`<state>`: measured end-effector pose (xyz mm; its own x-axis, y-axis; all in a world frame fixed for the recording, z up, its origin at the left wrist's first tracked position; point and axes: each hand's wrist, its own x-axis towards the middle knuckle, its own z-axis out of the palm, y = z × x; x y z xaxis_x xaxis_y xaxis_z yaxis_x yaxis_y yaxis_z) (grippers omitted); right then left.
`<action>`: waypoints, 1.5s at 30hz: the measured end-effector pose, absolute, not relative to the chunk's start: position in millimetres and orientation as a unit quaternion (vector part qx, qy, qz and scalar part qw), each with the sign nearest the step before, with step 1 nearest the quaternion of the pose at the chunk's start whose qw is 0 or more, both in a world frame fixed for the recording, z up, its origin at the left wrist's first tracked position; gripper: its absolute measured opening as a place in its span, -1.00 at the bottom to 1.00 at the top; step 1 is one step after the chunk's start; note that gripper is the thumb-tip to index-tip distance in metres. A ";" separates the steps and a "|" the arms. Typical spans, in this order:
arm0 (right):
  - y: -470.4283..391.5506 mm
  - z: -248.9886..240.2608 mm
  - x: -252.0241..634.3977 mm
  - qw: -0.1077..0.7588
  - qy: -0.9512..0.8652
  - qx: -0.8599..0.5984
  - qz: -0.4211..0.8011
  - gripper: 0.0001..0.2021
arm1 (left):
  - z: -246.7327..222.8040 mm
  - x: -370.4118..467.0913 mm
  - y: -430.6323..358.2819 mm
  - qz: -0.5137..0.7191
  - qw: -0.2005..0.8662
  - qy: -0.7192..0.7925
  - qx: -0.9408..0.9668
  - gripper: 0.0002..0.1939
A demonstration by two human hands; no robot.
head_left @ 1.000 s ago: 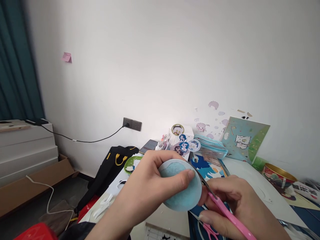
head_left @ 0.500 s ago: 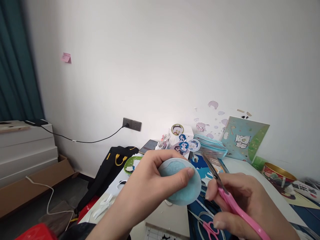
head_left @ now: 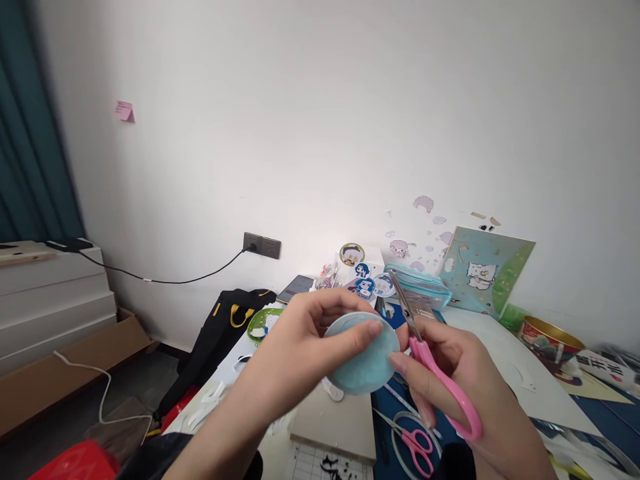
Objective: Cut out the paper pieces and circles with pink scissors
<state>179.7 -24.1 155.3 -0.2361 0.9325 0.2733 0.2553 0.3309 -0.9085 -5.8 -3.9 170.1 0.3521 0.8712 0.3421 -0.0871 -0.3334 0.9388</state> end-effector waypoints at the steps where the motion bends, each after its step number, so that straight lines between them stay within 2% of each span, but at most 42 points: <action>1: -24.2 155.9 181.4 0.446 -0.684 -0.433 0.382 -0.81 | 171.5 -7.6 -3.0 0.490 0.491 0.304 0.653 -0.83; 4: -25.5 157.3 188.7 0.463 -0.670 -0.429 0.391 -0.83 | 170.1 -14.5 4.0 0.485 0.430 0.351 0.676 -0.58; 6: -26.6 155.4 194.4 0.473 -0.659 -0.431 0.396 -0.82 | 159.0 -17.8 12.4 0.459 0.393 0.391 0.695 -0.51; 9: -26.9 141.7 203.3 0.488 -0.642 -0.435 0.402 -0.78 | 123.4 -17.0 26.4 0.402 0.370 0.425 0.722 -0.55; 13: -21.2 101.3 212.6 0.493 -0.627 -0.443 0.409 -0.81 | 62.9 -7.8 36.7 0.301 0.320 0.453 0.776 -0.82; 19: -1.2 38.9 214.4 0.465 -0.614 -0.455 0.447 -0.83 | 19.6 -3.8 38.8 0.240 0.292 0.445 0.812 -0.77; 24: 6.2 13.5 222.1 0.438 -0.605 -0.451 0.488 -0.82 | 11.6 -7.2 37.2 0.266 0.339 0.435 0.791 -0.74; 28: 3.1 9.1 222.2 0.423 -0.602 -0.457 0.499 -0.83 | 15.2 -0.9 30.9 0.331 0.403 0.414 0.746 -0.54; 33: -3.4 9.5 207.6 0.391 -0.614 -0.466 0.502 -0.85 | 19.9 9.1 25.8 0.371 0.469 0.402 0.693 -0.69; 40: -4.6 6.5 204.9 0.375 -0.625 -0.470 0.499 -0.84 | 6.9 6.7 31.9 0.380 0.515 0.423 0.641 -0.66; 45: 0.0 4.1 206.5 0.357 -0.624 -0.485 0.498 -0.83 | 8.1 5.7 33.6 0.367 0.528 0.415 0.643 -0.77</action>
<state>206.5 0.0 4.1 -0.2751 0.9607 -0.0379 0.2508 0.0336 -0.9675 5.7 33.6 8.1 0.3851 0.9223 0.0338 0.1469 -0.0975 0.9843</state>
